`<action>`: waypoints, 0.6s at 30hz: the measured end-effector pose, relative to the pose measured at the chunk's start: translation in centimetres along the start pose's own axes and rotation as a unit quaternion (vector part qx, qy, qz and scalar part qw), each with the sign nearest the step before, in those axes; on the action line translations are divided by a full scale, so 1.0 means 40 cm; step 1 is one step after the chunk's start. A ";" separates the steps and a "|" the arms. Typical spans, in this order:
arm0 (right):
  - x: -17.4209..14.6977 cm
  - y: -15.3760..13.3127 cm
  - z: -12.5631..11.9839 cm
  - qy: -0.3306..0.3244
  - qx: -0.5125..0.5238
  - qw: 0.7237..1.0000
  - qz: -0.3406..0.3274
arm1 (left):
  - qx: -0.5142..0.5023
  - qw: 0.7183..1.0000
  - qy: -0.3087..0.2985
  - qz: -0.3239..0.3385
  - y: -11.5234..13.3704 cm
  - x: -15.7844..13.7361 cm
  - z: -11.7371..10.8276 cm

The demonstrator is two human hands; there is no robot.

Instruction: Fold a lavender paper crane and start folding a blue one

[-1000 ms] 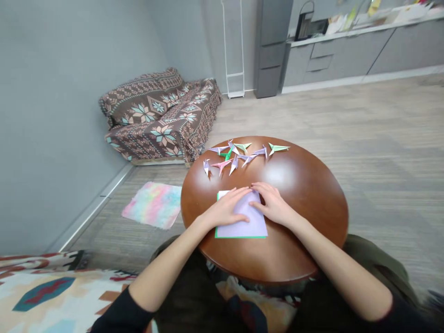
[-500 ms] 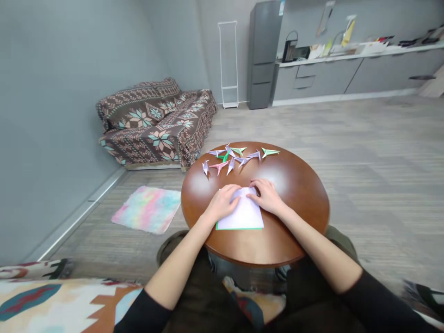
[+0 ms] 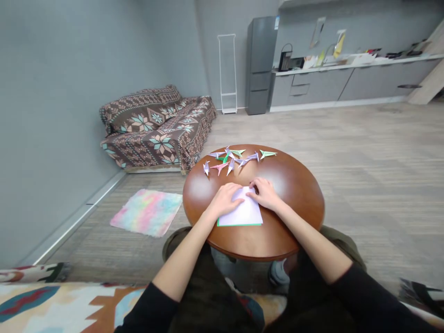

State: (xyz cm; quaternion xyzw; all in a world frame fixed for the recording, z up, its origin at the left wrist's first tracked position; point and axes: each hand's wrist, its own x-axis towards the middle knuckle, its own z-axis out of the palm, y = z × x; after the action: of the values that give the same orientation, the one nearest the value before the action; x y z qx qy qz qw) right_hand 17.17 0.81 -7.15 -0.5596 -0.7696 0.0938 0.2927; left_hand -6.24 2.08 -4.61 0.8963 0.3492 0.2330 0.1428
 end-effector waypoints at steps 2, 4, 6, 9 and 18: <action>0.001 0.006 0.005 0.002 -0.004 1.000 0.000 | 0.000 1.000 -0.001 -0.003 0.002 0.000 -0.002; 0.001 0.010 0.008 0.003 0.000 1.000 -0.002 | -0.001 1.000 -0.002 -0.006 0.005 0.002 -0.003; 0.002 0.011 0.009 0.002 0.009 1.000 -0.006 | 0.001 1.000 -0.004 -0.011 0.007 0.004 -0.004; 0.004 0.011 0.009 0.001 0.024 1.000 -0.011 | 0.009 1.000 -0.007 -0.019 0.012 0.002 -0.004; 0.016 0.037 0.031 0.030 0.077 0.996 0.045 | 0.057 0.982 -0.178 0.001 0.068 -0.041 -0.038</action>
State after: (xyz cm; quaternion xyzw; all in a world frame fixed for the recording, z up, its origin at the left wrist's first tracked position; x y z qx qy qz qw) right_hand 17.53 2.14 -8.63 -0.5723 -0.7250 0.1489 0.3531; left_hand -6.58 -0.85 -2.69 0.9306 0.3296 0.0495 0.1512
